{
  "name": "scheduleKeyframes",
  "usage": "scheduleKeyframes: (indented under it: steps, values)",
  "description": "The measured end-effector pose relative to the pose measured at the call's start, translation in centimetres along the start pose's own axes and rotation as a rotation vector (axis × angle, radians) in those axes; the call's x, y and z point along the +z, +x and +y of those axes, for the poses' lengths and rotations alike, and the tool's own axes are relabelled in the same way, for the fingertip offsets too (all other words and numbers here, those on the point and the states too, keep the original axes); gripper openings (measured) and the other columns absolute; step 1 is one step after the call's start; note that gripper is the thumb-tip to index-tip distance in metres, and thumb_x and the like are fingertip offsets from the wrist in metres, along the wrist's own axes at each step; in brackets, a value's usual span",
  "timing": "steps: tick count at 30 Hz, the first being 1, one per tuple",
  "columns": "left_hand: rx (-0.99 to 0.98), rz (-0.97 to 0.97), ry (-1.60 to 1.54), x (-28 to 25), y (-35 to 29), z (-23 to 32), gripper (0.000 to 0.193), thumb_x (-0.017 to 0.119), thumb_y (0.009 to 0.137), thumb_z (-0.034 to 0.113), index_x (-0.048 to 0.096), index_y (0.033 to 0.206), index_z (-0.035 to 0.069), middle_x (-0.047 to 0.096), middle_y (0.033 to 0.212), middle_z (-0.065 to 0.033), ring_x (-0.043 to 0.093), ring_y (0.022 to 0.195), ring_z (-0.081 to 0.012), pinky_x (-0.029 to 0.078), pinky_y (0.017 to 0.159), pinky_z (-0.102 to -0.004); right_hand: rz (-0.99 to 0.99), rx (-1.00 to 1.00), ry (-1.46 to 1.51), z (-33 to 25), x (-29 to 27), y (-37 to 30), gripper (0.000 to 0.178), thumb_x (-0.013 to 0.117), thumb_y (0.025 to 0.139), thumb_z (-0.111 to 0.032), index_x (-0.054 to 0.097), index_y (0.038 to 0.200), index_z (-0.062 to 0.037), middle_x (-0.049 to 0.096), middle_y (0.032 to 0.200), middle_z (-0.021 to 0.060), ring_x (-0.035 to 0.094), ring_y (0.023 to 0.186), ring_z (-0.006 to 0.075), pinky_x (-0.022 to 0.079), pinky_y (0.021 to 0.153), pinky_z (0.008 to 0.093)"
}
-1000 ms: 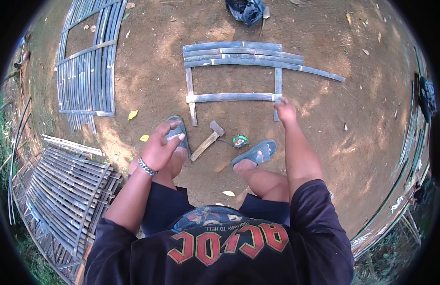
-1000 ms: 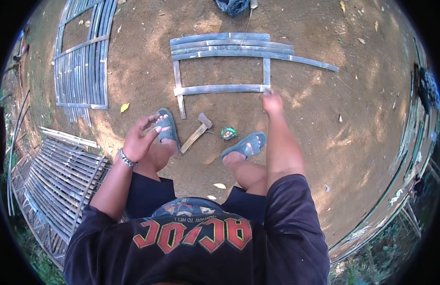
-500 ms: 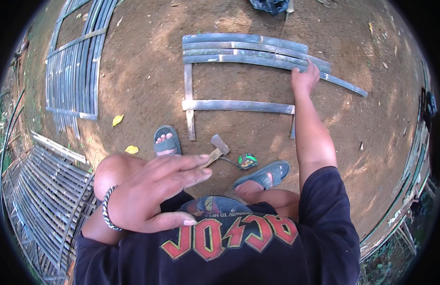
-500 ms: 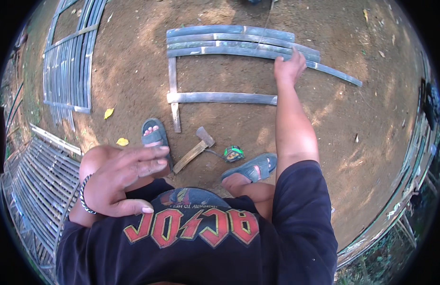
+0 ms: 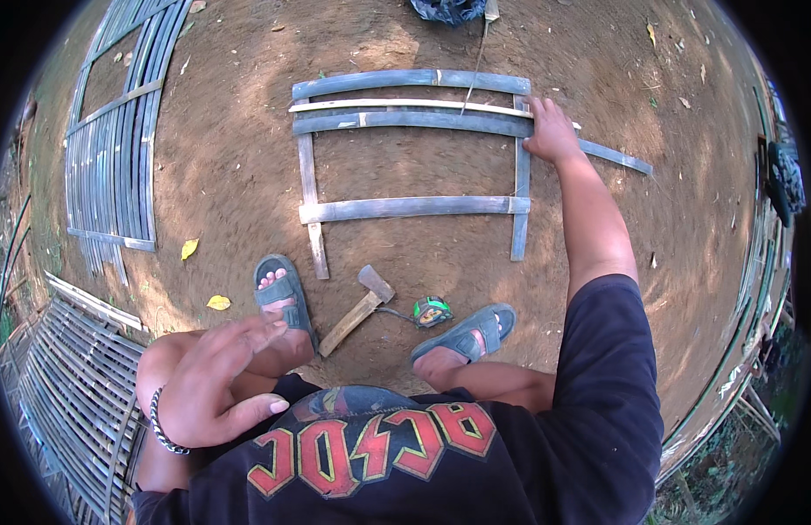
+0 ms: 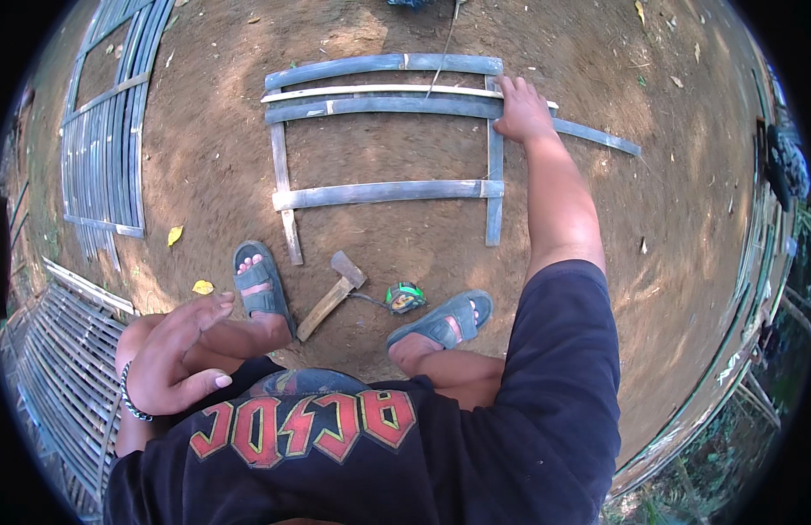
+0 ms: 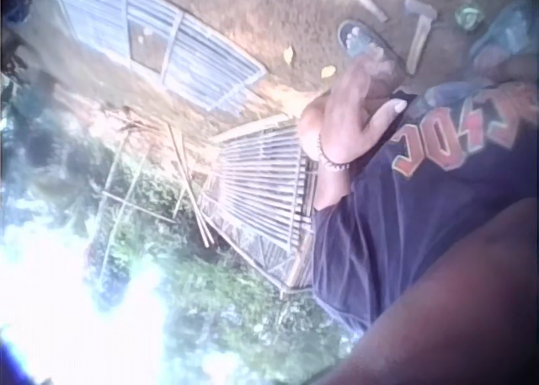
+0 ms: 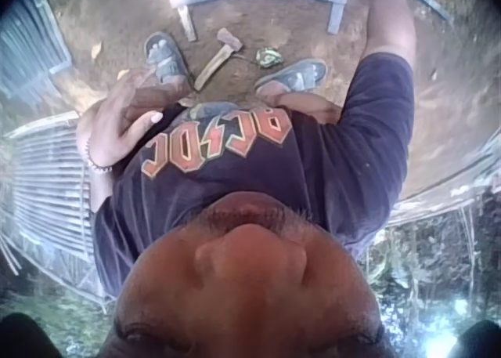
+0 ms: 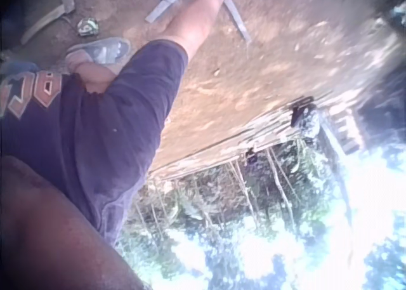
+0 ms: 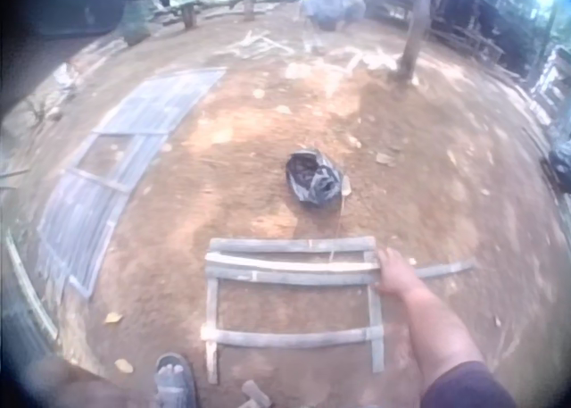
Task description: The person assembles a rectangular bamboo frame by nailing thin bamboo strips to a metal grid structure. They use a hammer to drive nails into the bamboo, securing the pieces together on the ground.
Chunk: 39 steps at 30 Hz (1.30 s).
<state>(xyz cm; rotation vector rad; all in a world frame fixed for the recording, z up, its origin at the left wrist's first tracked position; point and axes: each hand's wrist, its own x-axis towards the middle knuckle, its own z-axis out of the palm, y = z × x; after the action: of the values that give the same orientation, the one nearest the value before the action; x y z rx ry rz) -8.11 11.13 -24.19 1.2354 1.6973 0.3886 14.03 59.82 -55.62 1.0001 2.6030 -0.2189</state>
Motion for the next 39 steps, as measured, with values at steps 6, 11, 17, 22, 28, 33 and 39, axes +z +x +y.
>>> scheduleKeyframes:
  steps: [6,11,17,22,28,33,39]
  values:
    - [-0.097,0.091,0.026,0.2,-1.0,0.5,0.071,0.081,0.083,0.026,0.053,0.142,-0.003,0.059,0.138,-0.024,0.058,0.128,-0.04,0.046,0.108,-0.0433,-0.118,-0.013,-0.173,-0.9,-0.7,-0.5,0.065,0.081,0.079,-0.02,0.049,0.135,-0.0128,0.056,0.139,0.0086,0.05,0.134,0.0315,0.045,0.11,0.0469]
    - [-0.131,0.082,0.064,0.6,-1.6,0.1,0.07,0.08,0.083,0.025,0.053,0.141,-0.002,0.059,0.139,-0.0222,0.057,0.13,-0.0393,0.046,0.108,-0.0443,-0.116,0.017,0.021,0.6,1.9,0.0,0.053,0.074,0.08,-0.01,0.053,0.129,-0.0095,0.061,0.134,0.0139,0.057,0.127,0.0369,0.049,0.105,0.0473]
    - [-0.087,0.082,0.064,0.8,-2.1,-0.6,0.067,0.079,0.085,0.026,0.053,0.139,-0.004,0.059,0.139,-0.0222,0.056,0.131,-0.0395,0.045,0.109,-0.0441,-0.103,-0.025,0.086,0.1,1.6,-3.7,0.032,0.064,0.082,-0.004,0.061,0.113,-0.008,0.066,0.12,0.0188,0.06,0.12,0.0397,0.049,0.1,0.0495]
    - [0.072,-0.133,-0.168,-0.7,-2.7,-1.8,0.061,0.078,0.089,0.03,0.056,0.136,-0.002,0.063,0.133,-0.0217,0.059,0.126,-0.0419,0.048,0.106,-0.0455,-0.022,-0.033,0.174,-1.1,0.2,-6.8,0.028,0.063,0.082,-0.007,0.063,0.109,-0.0091,0.068,0.116,0.0182,0.063,0.113,0.0397,0.05,0.095,0.0494]
    - [0.194,-0.223,0.347,-5.9,3.4,-6.3,0.056,0.075,0.09,0.041,0.064,0.126,0.0,0.069,0.118,-0.0215,0.066,0.111,-0.0393,0.052,0.098,-0.0477,-0.18,-0.121,0.182,-5.2,-5.9,-11.0,0.03,0.064,0.083,-0.01,0.065,0.112,-0.0107,0.071,0.108,0.0186,0.065,0.108,0.0406,0.052,0.092,0.0492]
    - [0.184,-0.209,0.318,-4.1,11.6,-9.4,0.048,0.074,0.089,0.034,0.065,0.126,0.005,0.067,0.123,-0.0187,0.064,0.115,-0.0388,0.05,0.1,-0.0474,-0.394,-0.254,0.331,-7.4,-9.0,-10.7,0.031,0.074,0.081,-0.014,0.068,0.111,-0.0082,0.073,0.101,0.0185,0.069,0.099,0.0365,0.053,0.088,0.0456]
    - [0.551,0.359,0.528,-0.2,17.0,-12.6,0.065,0.08,0.082,0.03,0.055,0.139,0.01,0.055,0.142,-0.0112,0.049,0.133,-0.0332,0.04,0.111,-0.0466,-0.62,-0.235,0.436,-12.5,-13.2,-11.1,0.036,0.079,0.081,-0.016,0.069,0.114,-0.0061,0.076,0.088,0.0088,0.07,0.086,0.0223,0.052,0.081,0.038]
